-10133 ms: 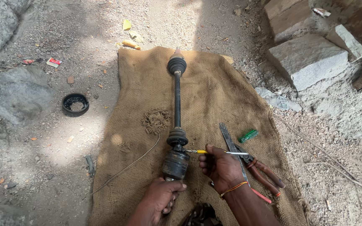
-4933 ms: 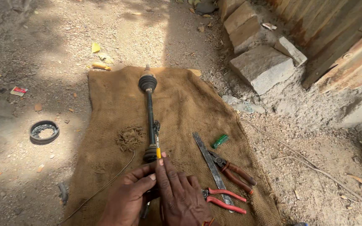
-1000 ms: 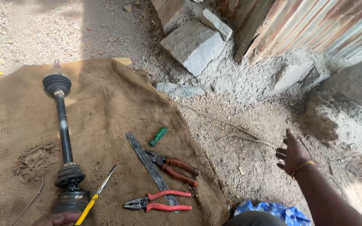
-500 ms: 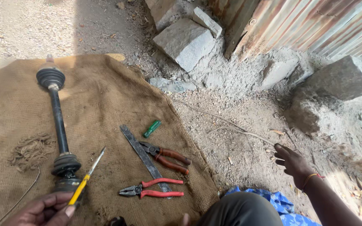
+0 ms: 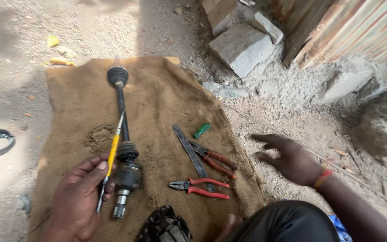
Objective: The person is repairing a car drive shaft by cleaning grease from the joint with a rag and a metal file. They use a screwdriver to pry at the rubber boot and a file to scrape the metal surface, working on the component placed on a burlap sack.
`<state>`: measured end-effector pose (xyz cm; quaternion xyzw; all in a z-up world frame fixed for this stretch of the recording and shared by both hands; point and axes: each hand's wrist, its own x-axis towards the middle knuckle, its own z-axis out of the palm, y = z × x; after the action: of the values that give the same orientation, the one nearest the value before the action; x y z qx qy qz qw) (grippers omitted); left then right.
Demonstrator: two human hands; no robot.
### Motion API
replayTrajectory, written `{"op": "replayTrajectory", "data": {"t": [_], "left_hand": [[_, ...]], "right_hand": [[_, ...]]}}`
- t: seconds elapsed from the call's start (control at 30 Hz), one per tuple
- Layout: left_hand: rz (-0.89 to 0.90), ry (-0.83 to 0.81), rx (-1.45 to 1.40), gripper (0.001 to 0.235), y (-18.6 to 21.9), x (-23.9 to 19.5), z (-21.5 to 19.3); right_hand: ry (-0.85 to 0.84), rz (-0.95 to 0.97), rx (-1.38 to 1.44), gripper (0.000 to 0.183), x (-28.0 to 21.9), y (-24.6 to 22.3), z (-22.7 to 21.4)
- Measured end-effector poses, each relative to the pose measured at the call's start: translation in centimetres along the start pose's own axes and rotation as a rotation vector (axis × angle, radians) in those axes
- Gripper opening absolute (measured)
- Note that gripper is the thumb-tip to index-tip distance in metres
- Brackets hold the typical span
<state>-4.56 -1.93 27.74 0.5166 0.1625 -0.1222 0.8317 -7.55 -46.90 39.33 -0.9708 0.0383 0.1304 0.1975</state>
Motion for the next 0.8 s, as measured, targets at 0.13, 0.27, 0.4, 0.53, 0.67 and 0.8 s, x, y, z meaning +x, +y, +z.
{"op": "replayTrajectory", "data": {"t": [0.13, 0.27, 0.4, 0.53, 0.67, 0.8], "left_hand": [[0.052, 0.038, 0.039, 0.025, 0.4, -0.1, 0.2], [0.076, 0.093, 0.112, 0.026, 0.5, -0.3, 0.1], [0.050, 0.127, 0.094, 0.027, 1.4, -0.4, 0.6], [-0.014, 0.137, 0.152, 0.027, 2.5, -1.0, 1.5], [-0.033, 0.098, 0.144, 0.027, 2.3, -1.0, 1.6], [0.007, -0.002, 0.153, 0.028, 0.1, -0.6, 1.5]], "right_hand": [[-0.376, -0.558, -0.279, 0.060, 0.7, -12.5, 5.2], [-0.700, -0.745, -0.670, 0.050, 0.3, -17.4, 12.7], [-0.514, -1.064, -0.589, 0.049, 0.2, -14.8, 20.5], [-0.372, -0.907, -0.165, 0.037, 1.4, -12.5, 20.7], [-0.329, -0.332, -0.063, 0.034, 3.4, -14.2, 16.2], [-0.364, 0.441, 1.140, 0.036, 5.3, -11.0, 15.9]]}}
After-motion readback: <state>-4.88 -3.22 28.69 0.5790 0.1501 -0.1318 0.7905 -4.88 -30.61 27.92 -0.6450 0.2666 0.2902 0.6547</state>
